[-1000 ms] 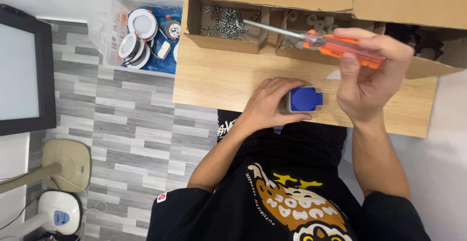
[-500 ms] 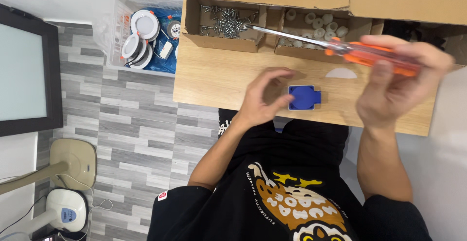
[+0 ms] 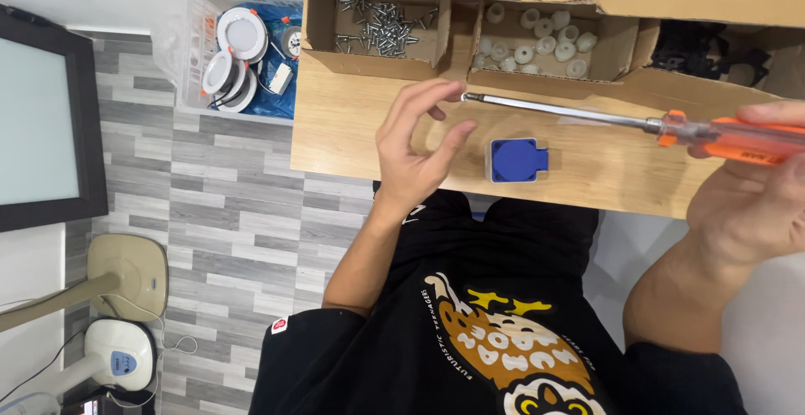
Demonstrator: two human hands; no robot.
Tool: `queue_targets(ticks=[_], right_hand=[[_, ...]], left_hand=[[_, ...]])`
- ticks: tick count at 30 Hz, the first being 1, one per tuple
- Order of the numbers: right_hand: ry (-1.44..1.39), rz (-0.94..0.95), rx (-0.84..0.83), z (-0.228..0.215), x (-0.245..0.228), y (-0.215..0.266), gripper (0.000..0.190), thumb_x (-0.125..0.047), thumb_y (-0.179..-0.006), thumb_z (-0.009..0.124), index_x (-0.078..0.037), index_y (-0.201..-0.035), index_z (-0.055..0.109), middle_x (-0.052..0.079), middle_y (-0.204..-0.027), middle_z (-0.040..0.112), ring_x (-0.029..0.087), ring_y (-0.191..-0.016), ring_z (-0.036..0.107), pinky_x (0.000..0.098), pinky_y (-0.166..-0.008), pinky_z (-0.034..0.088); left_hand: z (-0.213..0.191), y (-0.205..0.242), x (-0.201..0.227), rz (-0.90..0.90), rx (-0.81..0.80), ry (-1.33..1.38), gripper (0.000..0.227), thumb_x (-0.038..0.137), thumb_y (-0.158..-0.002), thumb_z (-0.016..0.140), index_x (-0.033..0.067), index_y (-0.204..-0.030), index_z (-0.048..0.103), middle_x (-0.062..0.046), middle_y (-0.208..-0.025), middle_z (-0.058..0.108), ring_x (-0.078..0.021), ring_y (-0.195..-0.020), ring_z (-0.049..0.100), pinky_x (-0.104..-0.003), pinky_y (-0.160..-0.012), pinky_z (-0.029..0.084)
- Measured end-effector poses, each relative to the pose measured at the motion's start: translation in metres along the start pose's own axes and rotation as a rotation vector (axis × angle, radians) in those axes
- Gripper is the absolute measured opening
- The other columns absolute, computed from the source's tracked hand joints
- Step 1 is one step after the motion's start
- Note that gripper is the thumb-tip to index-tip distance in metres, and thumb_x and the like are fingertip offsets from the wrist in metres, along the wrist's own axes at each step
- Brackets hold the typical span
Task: The person assembles a small white electrical box by attaching a blue cover. They pick up screws from a cardboard box and use an orange screwdriver to fasten the cover onto the box, tightening each screw in sequence.
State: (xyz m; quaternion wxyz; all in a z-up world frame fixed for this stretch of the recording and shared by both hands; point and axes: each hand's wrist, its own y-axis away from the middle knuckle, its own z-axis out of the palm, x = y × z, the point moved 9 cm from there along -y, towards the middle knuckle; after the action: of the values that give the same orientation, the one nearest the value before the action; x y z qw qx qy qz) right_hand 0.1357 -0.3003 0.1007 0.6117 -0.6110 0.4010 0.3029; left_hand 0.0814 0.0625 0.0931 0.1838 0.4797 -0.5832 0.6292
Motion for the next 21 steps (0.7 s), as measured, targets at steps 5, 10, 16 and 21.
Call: queue_targets(ticks=[5,10,16,21], right_hand=[[0.051,-0.068,-0.036,-0.003,-0.011,0.003,0.071,-0.045,-0.133,0.044,0.023,-0.117,0.061,0.039,-0.131,0.061,0.052,-0.087,0.066,0.0552,-0.077,0.064],[0.045,-0.060,-0.030,-0.017,0.001,0.010,0.071,-0.044,-0.132,0.045,0.022,-0.113,0.064,0.040,-0.131,0.061,0.052,-0.108,0.065,0.0553,-0.077,0.065],[0.057,-0.062,-0.054,-0.018,0.003,0.012,0.071,-0.038,-0.134,0.042,0.025,-0.109,0.065,0.044,-0.132,0.062,0.053,-0.106,0.064,0.0542,-0.080,0.062],[0.056,-0.065,-0.072,-0.023,0.008,0.010,0.068,-0.038,-0.134,0.043,0.024,-0.114,0.063,0.044,-0.130,0.062,0.054,-0.097,0.064,0.0533,-0.078,0.060]], left_hand=[[0.012,-0.001,0.006,-0.044,-0.040,-0.001,0.028,0.015,-0.108,0.080,0.0096,-0.133,0.069,-0.008,-0.126,0.078,-0.0196,-0.112,0.075,-0.030,-0.094,0.060],[0.012,-0.001,0.007,-0.005,-0.034,-0.028,0.021,0.009,-0.106,0.080,0.0085,-0.125,0.072,-0.007,-0.116,0.080,-0.0200,-0.108,0.075,-0.031,-0.091,0.061],[0.008,0.002,0.003,0.041,-0.013,-0.034,0.015,0.003,-0.103,0.081,0.0043,-0.116,0.074,-0.011,-0.108,0.079,-0.0251,-0.098,0.074,-0.034,-0.092,0.060],[0.005,0.004,0.001,0.054,-0.014,-0.041,0.017,0.001,-0.102,0.082,0.0051,-0.117,0.075,-0.011,-0.109,0.078,-0.0249,-0.098,0.074,-0.034,-0.093,0.060]])
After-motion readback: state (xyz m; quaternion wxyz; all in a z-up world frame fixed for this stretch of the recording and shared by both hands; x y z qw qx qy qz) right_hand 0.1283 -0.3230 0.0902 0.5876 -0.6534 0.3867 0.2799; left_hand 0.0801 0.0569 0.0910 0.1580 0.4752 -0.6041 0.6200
